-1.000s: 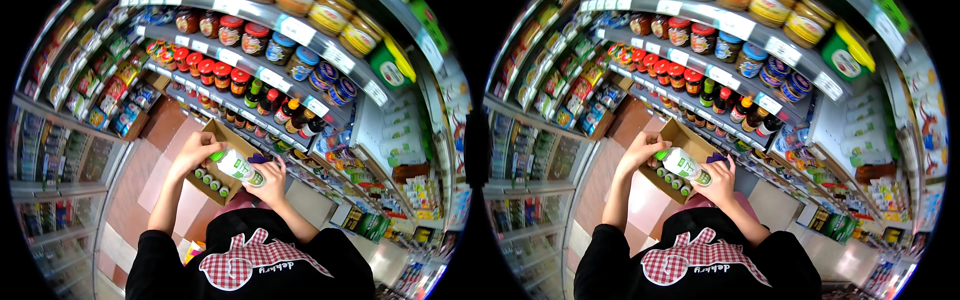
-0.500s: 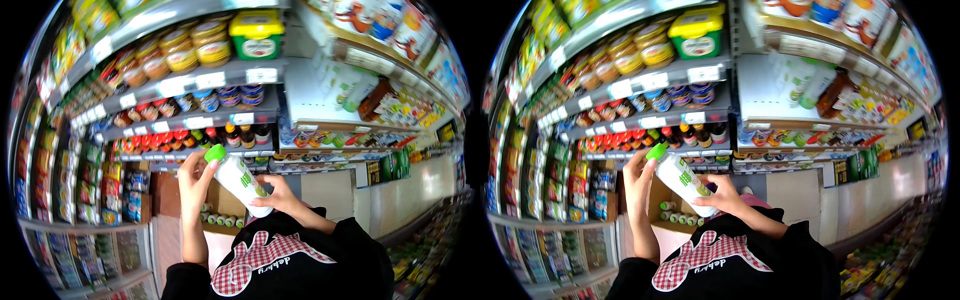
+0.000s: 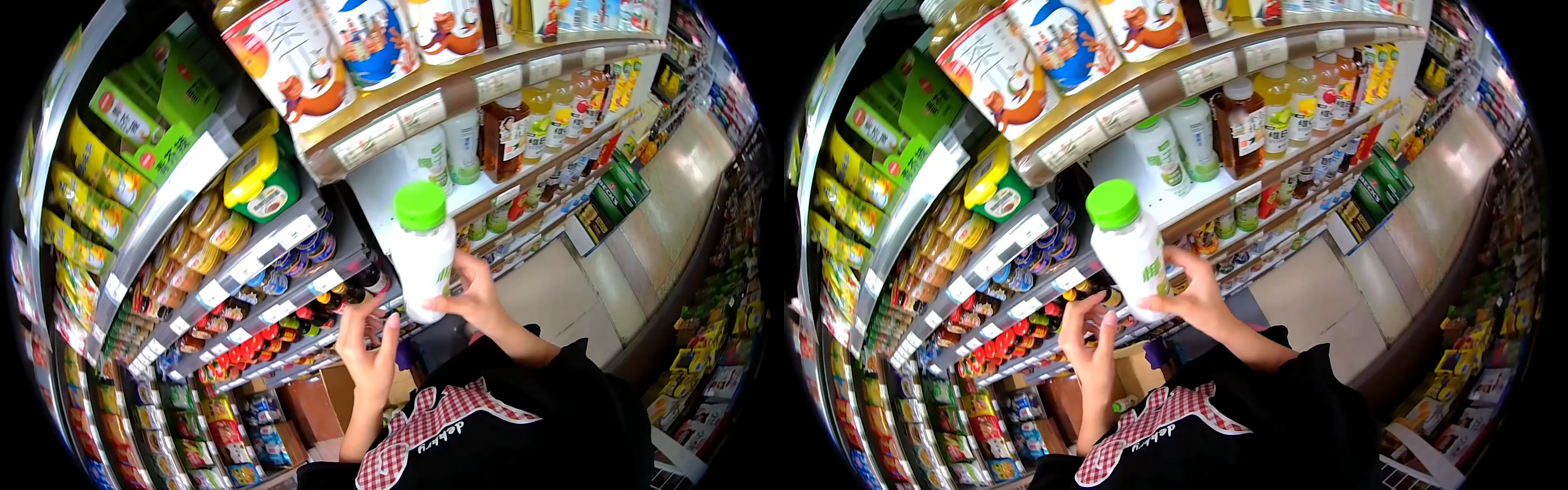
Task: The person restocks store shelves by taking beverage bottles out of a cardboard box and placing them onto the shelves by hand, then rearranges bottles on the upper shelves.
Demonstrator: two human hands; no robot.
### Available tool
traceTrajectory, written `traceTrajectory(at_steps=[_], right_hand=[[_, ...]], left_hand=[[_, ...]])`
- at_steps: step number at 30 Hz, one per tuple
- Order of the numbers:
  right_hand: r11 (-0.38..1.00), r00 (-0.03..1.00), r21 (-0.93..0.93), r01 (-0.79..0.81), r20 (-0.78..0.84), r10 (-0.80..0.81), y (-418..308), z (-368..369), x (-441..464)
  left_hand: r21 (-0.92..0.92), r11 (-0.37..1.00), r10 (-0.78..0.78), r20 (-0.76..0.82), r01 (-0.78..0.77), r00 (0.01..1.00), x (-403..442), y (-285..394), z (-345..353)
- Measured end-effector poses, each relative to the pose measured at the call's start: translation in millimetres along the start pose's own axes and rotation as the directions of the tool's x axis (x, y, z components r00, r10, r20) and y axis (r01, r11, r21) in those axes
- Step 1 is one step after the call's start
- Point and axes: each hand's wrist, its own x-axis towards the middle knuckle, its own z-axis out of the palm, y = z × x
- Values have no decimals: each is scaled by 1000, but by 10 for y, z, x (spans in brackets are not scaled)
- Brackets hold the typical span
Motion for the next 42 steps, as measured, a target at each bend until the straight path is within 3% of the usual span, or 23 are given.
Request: traceTrajectory(at_steps=[4,7,12,16,20,34,42], right_hand=[[996,974,3,91,-211,-89,13,-253,231],[967,909,-205,153,-354,-219,91,-422,399],[921,824,-372,116,-481,-298,147,-567,529],[861,795,-500,89,-486,-364,321,-680,577],[812,790,-581,52,-474,-390,353,-749,578],[875,787,-478,81,-508,-350,404,-1036,518],[860,815,-508,52,-476,-331,415,-1025,556]], left_hand=[[12,995,95,68,-96,993,160,-39,357],[22,991,130,89,-133,987,327,-115,591],[154,981,105,64,-114,992,706,-352,1005],[219,972,72,55,-82,996,1044,-467,1337],[135,989,61,39,-66,997,1281,-665,1628],[141,990,-19,32,15,999,1506,-751,1850],[116,993,26,33,-30,999,1511,-774,1855]])
